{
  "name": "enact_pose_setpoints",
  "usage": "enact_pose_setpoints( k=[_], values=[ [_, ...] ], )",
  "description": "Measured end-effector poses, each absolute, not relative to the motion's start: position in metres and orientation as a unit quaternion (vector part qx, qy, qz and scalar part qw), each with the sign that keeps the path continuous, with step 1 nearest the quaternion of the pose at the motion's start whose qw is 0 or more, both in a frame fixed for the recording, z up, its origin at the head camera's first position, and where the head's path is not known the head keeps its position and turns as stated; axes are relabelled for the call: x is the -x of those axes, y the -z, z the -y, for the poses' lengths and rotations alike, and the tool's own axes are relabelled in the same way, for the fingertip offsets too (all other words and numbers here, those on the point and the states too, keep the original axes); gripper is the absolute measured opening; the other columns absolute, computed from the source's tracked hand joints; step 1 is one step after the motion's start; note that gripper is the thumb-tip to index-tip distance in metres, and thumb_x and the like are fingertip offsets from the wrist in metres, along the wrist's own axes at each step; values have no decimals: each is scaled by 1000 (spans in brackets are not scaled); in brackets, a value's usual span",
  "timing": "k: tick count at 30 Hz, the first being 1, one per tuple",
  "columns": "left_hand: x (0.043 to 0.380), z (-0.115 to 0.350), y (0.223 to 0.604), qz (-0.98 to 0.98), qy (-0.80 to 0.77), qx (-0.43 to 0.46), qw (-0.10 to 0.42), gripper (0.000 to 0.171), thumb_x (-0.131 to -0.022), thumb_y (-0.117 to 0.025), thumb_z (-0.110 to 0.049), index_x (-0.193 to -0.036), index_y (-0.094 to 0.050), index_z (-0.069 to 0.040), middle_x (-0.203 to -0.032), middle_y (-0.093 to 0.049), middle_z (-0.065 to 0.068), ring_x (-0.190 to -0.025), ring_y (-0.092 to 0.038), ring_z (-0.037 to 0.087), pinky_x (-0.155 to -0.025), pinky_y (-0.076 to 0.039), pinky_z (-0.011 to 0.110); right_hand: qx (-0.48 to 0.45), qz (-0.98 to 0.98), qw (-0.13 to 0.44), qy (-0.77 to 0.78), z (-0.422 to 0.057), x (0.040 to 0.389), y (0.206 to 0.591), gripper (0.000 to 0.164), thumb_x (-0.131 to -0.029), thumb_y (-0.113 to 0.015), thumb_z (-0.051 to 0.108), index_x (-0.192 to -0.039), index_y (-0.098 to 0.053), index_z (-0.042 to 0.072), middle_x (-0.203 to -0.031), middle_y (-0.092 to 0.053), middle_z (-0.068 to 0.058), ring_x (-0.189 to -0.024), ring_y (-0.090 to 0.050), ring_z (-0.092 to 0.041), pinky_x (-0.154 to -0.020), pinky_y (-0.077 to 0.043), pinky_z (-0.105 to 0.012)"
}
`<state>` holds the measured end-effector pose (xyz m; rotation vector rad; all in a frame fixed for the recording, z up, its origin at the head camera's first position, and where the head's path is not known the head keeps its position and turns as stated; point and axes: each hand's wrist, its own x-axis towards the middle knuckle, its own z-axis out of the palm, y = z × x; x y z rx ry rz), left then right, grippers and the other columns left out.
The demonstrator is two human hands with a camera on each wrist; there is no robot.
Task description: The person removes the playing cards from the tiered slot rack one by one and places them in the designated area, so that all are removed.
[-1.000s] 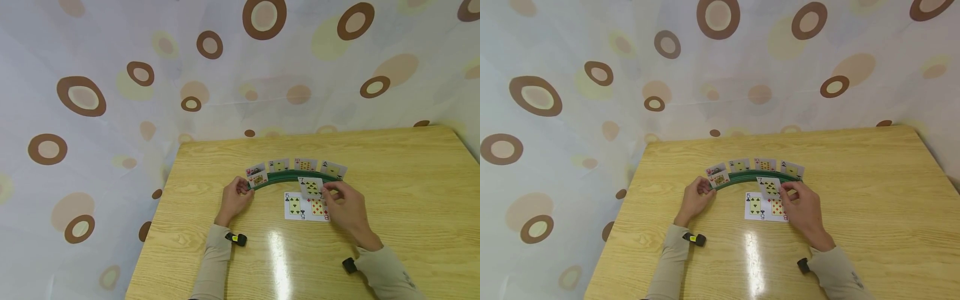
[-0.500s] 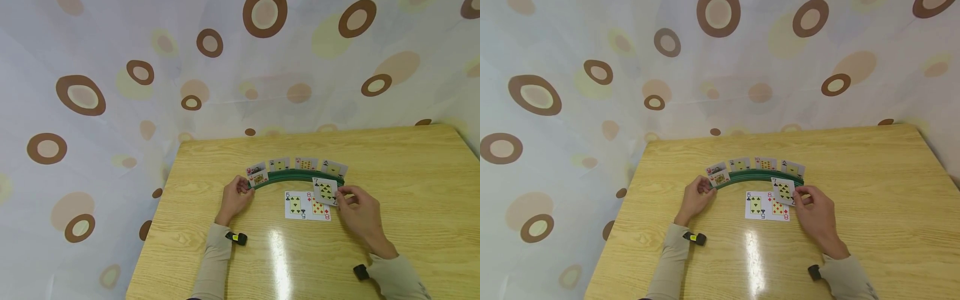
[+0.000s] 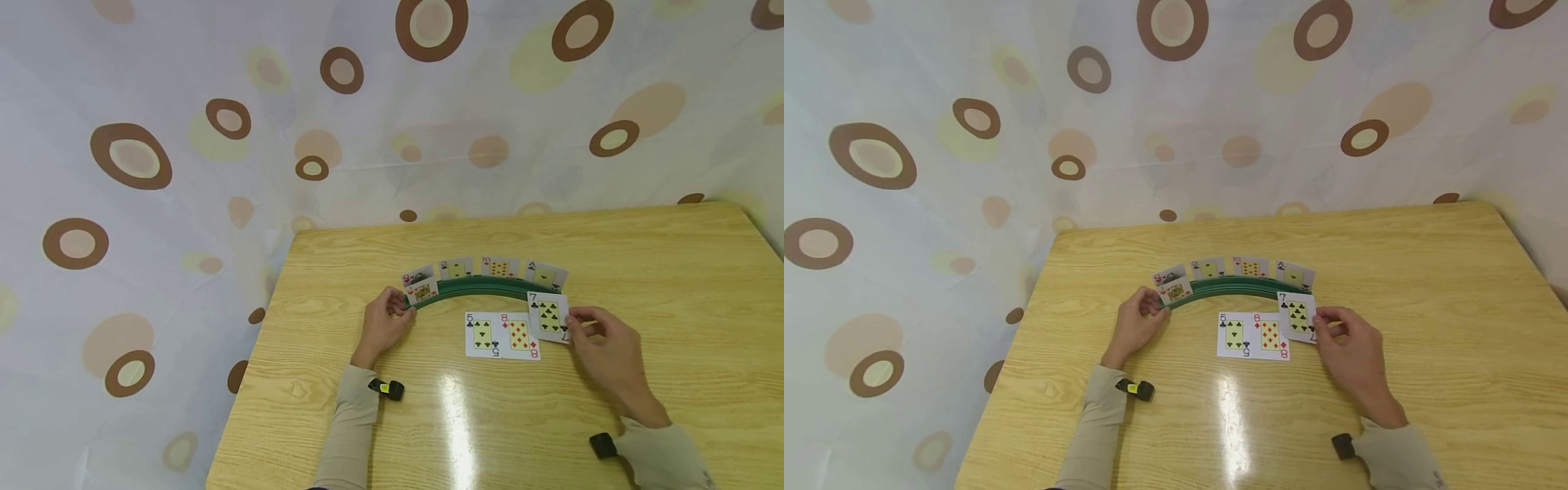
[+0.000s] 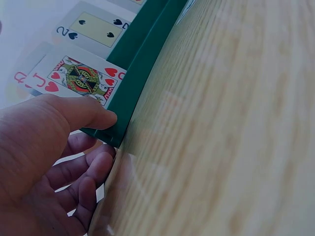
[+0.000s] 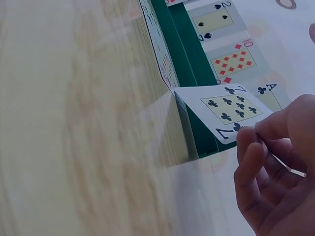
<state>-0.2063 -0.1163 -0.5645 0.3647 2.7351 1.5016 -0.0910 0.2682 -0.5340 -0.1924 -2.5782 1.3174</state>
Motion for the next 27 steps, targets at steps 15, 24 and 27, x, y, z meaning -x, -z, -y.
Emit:
enact_pose_setpoints(
  k=[15,24,27],
  values=[
    [208,116,564,-868,-482,-119,-5,21,-99,-79,-10,-114,-68,-2,-102,-74,17,-87,-67,18,-80,-55,22,86,909,70,-402,-288,87,538,32,-107,-69,19,-129,-74,-4,-112,-77,-26,-76,-52,15,-62,-45,-13],
    [206,116,563,-871,-478,-113,-1,21,-99,-79,-11,-115,-68,-3,-103,-74,15,-86,-65,12,-81,-57,23,75,918,51,-387,-293,88,542,32,-105,-71,14,-130,-73,-6,-106,-76,-23,-73,-53,9,-62,-45,-15],
    [205,116,563,-873,-476,-111,0,21,-99,-79,-11,-115,-68,-3,-103,-74,15,-86,-65,12,-81,-56,22,79,919,40,-385,-293,90,542,32,-105,-71,13,-131,-72,-6,-106,-76,-24,-73,-56,4,-60,-46,-17]
  ],
)
